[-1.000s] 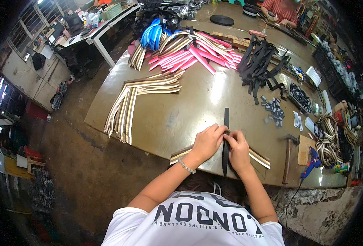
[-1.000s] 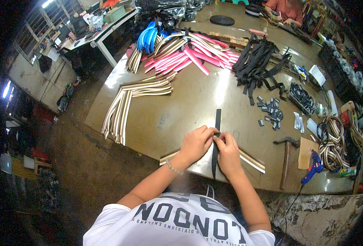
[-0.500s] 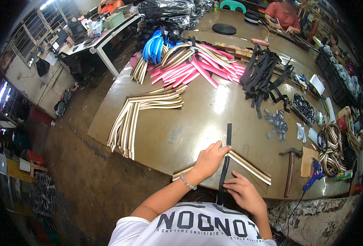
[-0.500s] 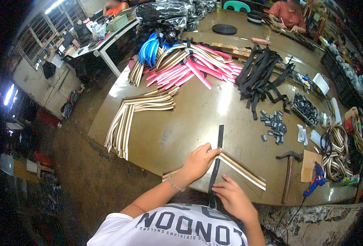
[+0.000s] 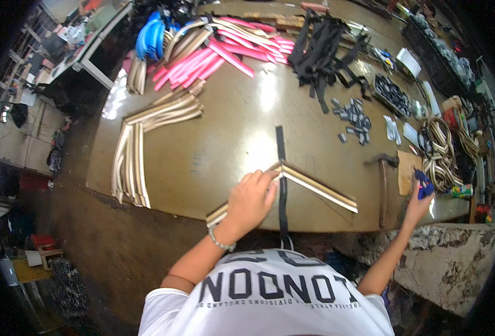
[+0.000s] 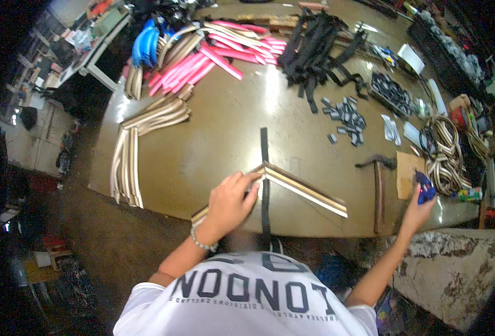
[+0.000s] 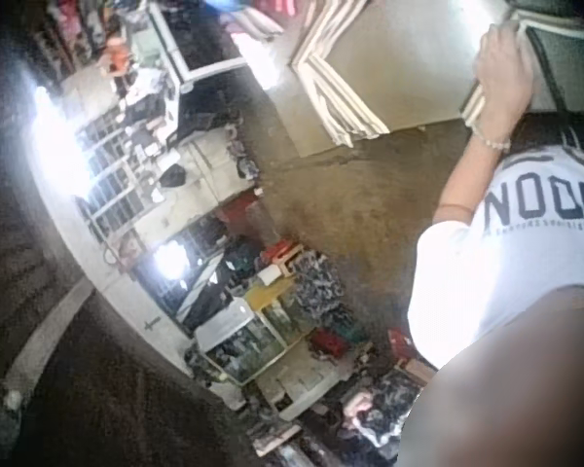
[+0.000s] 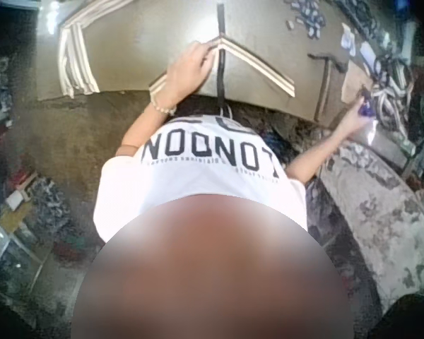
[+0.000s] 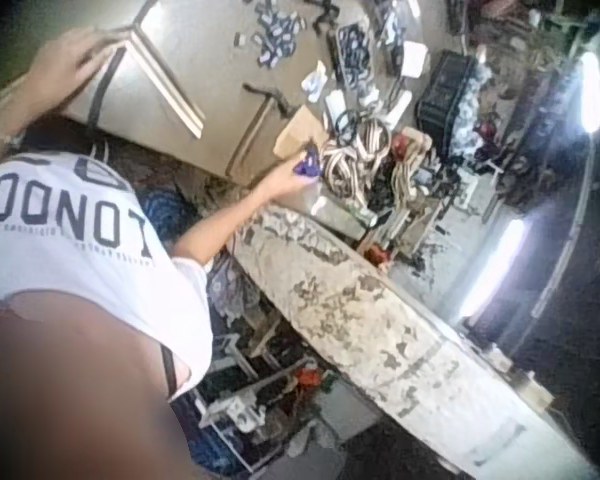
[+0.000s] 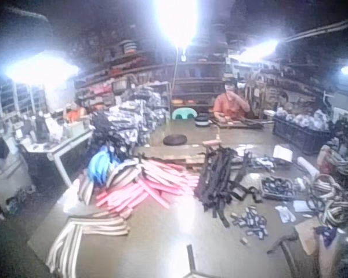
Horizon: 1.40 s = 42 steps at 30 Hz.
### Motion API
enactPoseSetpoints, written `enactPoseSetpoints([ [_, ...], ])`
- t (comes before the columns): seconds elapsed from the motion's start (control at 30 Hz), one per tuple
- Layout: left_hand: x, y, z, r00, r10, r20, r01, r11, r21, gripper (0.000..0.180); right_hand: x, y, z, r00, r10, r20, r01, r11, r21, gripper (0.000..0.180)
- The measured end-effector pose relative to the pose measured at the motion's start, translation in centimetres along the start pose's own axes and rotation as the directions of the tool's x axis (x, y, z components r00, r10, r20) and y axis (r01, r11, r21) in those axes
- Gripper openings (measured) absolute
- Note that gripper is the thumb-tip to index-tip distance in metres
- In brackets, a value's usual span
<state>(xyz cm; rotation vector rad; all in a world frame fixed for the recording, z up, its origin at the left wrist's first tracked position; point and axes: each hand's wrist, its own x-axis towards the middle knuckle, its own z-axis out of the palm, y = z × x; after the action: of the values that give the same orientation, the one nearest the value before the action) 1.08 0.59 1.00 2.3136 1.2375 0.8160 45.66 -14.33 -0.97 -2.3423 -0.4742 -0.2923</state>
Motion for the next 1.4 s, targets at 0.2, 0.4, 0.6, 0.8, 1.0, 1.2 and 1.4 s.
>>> enactPoseSetpoints([
  [0.2, -0.2, -0.7, 1.0, 1.0, 0.023, -0.02, -0.023, 1.0, -0.019, 0.014, -9.4, -14.7, -1.9, 0.781, -0.397, 0.483, 0.072, 0.825, 0.56, 0.041],
  [0.4, -0.2, -1.0, 0.8, 0.998, 0.05, -0.032, -0.051, 0.998, -0.04, 0.014, -13.5, -21.5, 1.7, 0.354, -0.693, 0.628, 0.35, 0.721, 0.598, 0.048],
  [0.6, -0.1, -1.2, 0.9, 1.0, 0.01, -0.025, -0.012, 0.996, -0.087, 0.012, -13.4, -22.2, 3.0, 0.278, -0.671, 0.687, 0.366, 0.736, 0.57, 0.044],
  [0.8, -0.2, -1.2, 0.8, 1.0, -0.001, -0.004, 0.001, 0.996, -0.089, 0.012, -13.6, -22.1, 2.3, 0.267, -0.652, 0.71, 0.386, 0.747, 0.541, 0.043],
  [1.0, -0.1, -1.3, 1.3, 0.996, 0.021, -0.082, -0.031, 0.992, -0.119, 0.013, -14.6, -20.5, 1.0, 0.225, -0.677, 0.701, 0.389, 0.722, 0.572, 0.045],
  [1.2, -0.2, -1.1, 1.1, 0.998, -0.012, -0.056, 0.007, 0.995, -0.098, 0.017, -14.1, -19.3, -0.5, 0.044, -0.588, 0.808, 0.308, 0.777, 0.549, 0.047],
  [1.4, -0.5, -1.0, 0.5, 0.989, -0.09, -0.119, 0.06, 0.97, -0.234, 0.036, -7.2, -10.0, -0.3, 0.9, -0.256, 0.352, 0.021, 0.833, 0.553, 0.047],
])
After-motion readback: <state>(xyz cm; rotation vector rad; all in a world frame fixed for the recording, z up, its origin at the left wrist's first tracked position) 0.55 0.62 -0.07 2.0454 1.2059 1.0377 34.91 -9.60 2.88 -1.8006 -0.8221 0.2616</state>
